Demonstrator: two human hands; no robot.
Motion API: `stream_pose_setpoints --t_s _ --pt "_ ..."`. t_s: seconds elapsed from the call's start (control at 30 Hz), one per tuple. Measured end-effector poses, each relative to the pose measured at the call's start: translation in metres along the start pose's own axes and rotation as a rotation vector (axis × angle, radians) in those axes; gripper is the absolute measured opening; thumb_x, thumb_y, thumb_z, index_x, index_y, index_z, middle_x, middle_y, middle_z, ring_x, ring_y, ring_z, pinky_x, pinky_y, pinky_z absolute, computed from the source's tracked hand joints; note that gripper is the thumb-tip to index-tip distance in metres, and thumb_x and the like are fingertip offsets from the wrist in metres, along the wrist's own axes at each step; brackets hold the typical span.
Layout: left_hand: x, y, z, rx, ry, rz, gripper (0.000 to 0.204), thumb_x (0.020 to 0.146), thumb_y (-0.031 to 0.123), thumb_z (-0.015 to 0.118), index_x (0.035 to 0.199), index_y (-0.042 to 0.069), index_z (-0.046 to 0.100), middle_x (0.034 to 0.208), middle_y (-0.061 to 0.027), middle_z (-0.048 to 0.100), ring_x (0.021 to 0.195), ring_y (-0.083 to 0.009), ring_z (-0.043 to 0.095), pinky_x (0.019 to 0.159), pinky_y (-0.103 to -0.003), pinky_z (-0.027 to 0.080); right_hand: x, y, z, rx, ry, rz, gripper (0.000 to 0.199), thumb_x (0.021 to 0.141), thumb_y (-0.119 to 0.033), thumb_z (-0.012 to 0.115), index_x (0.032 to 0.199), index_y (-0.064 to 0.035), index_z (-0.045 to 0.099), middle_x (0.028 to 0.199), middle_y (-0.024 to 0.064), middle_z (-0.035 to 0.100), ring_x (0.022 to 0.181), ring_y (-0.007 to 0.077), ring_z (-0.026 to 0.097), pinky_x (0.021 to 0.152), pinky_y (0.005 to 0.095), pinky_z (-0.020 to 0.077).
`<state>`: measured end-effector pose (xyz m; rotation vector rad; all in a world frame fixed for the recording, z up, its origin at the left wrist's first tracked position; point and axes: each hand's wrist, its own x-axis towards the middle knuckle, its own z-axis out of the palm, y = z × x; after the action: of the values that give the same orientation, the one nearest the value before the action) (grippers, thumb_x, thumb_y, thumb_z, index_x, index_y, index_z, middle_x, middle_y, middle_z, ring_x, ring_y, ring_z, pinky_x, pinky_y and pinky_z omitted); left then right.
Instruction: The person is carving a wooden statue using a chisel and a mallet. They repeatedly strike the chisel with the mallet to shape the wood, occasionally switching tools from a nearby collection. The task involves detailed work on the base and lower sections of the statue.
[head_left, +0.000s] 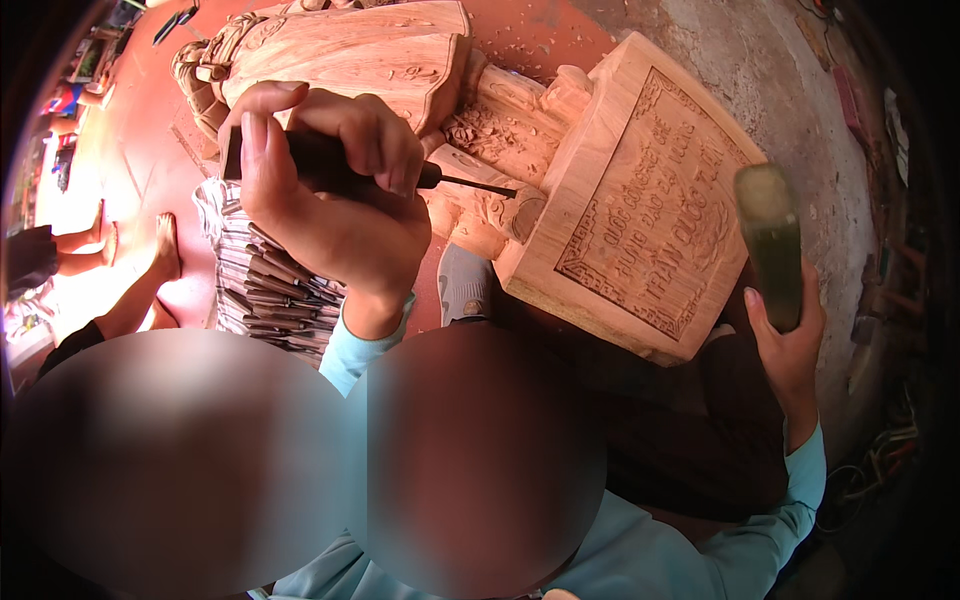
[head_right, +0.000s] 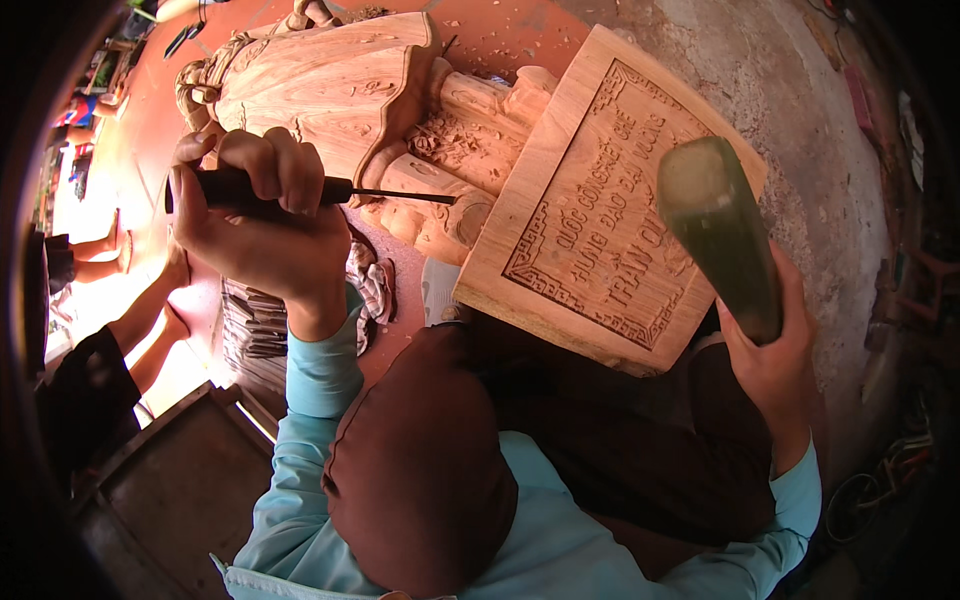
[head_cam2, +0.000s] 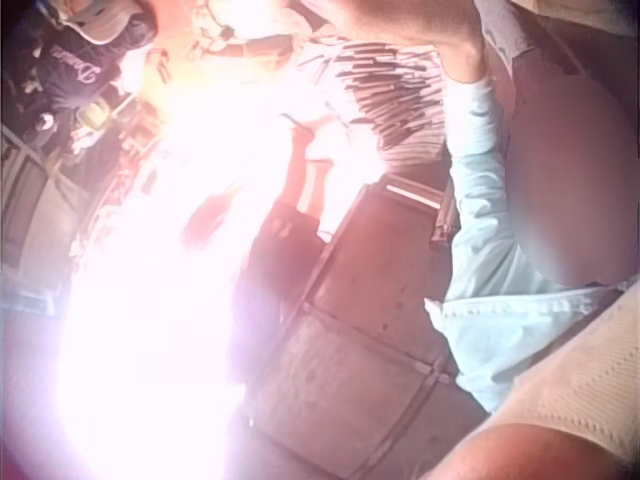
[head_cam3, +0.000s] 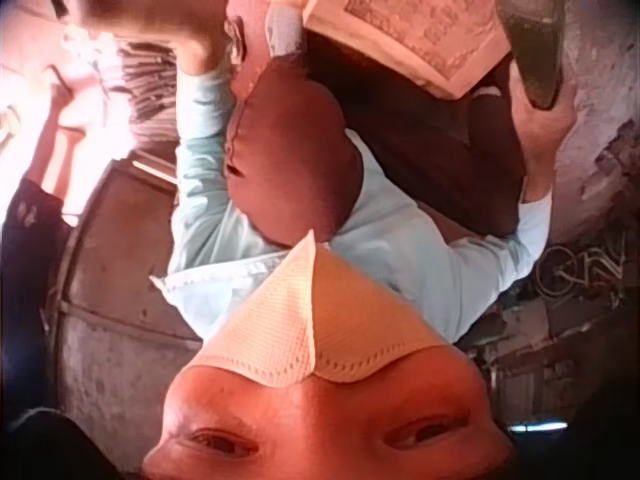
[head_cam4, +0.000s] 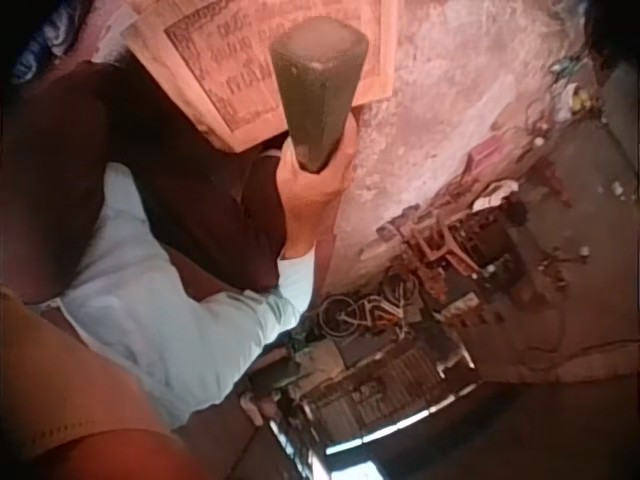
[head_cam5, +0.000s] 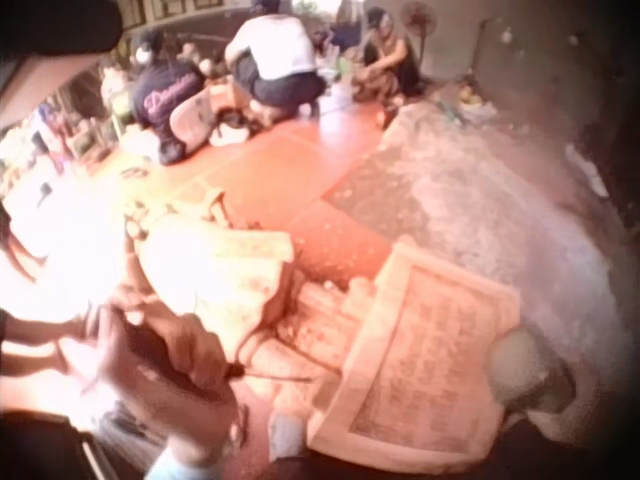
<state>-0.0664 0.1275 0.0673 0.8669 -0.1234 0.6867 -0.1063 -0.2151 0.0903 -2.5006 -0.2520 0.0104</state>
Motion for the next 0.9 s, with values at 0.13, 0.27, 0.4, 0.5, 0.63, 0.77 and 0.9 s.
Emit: stream_pose_setpoints --t_s 0.13,0.27,0.4,0.5,0.63,0.77,0.9 --pt "0.002 -0.01 0.003 0.062 -0.051 -0.08 0.03 0.097 0.035 0.035 0.1 0.01 0.051 0.055 -0.0031 0.033 0.042 -0.0125 0.028 0.036 -0.025 0.024 0.021 0.004 0.012 0.04 -0.199 0.252 0.05 0.085 -0.009 0.065 0.131 -0.0028 0.047 0.117 0.0156 0.061 0.106 0.0203 0.06 0.09 0.0317 0.0455" --pt "0.002 -0.019 0.011 0.105 -0.122 -0.094 0.029 0.097 0.032 0.033 0.101 0.008 0.049 0.053 -0.0033 0.031 0.039 -0.012 0.025 0.034 -0.025 0.023 0.029 0.022 0.027 0.089 -0.199 0.184 0.051 0.084 -0.01 0.067 0.13 -0.0023 0.048 0.108 0.0134 0.063 0.1 0.017 0.06 0.086 0.0301 0.0458" --pt "0.003 -0.021 0.016 0.143 -0.172 -0.076 0.031 0.098 0.031 0.031 0.103 0.007 0.048 0.053 -0.003 0.03 0.038 -0.0113 0.025 0.033 -0.025 0.023 0.037 0.025 0.033 0.114 -0.263 0.227 0.05 0.084 -0.01 0.066 0.129 0.0001 0.047 0.108 0.0089 0.06 0.099 0.0147 0.055 0.087 0.0286 0.0433" --pt "0.004 -0.023 0.016 0.118 -0.186 -0.114 0.031 0.098 0.031 0.032 0.105 0.005 0.049 0.053 -0.0027 0.03 0.038 -0.0106 0.025 0.034 -0.025 0.023 0.039 0.032 0.035 0.137 -0.261 0.199 0.051 0.083 -0.01 0.067 0.13 -0.0011 0.048 0.105 0.0096 0.062 0.097 0.014 0.057 0.085 0.0285 0.045" --pt "0.005 -0.028 0.029 0.285 -0.162 -0.078 0.032 0.098 0.028 0.036 0.108 0.0 0.05 0.052 -0.0024 0.032 0.037 -0.0096 0.025 0.034 -0.025 0.022 0.04 0.032 0.036 0.145 -0.245 0.181 0.052 0.082 -0.009 0.068 0.13 -0.0025 0.048 0.102 0.0108 0.064 0.094 0.014 0.06 0.082 0.0286 0.0469" --pt "0.003 -0.027 0.057 0.365 -0.109 -0.073 0.032 0.097 0.023 0.042 0.107 -0.005 0.051 0.052 -0.002 0.033 0.037 -0.0083 0.025 0.034 -0.024 0.021 0.04 0.033 0.035 0.123 -0.237 0.19 0.053 0.082 -0.008 0.068 0.131 -0.0028 0.047 0.102 0.0109 0.065 0.094 0.0149 0.062 0.082 0.0289 0.0474" --pt "0.002 -0.031 0.059 0.343 -0.263 -0.002 0.031 0.094 0.02 0.046 0.106 -0.007 0.053 0.054 -0.0024 0.039 0.039 -0.0081 0.029 0.035 -0.024 0.023 0.039 0.037 0.036 0.133 -0.224 0.207 0.053 0.082 -0.008 0.068 0.131 -0.0033 0.047 0.103 0.0114 0.065 0.094 0.0157 0.063 0.082 0.0295 0.048"
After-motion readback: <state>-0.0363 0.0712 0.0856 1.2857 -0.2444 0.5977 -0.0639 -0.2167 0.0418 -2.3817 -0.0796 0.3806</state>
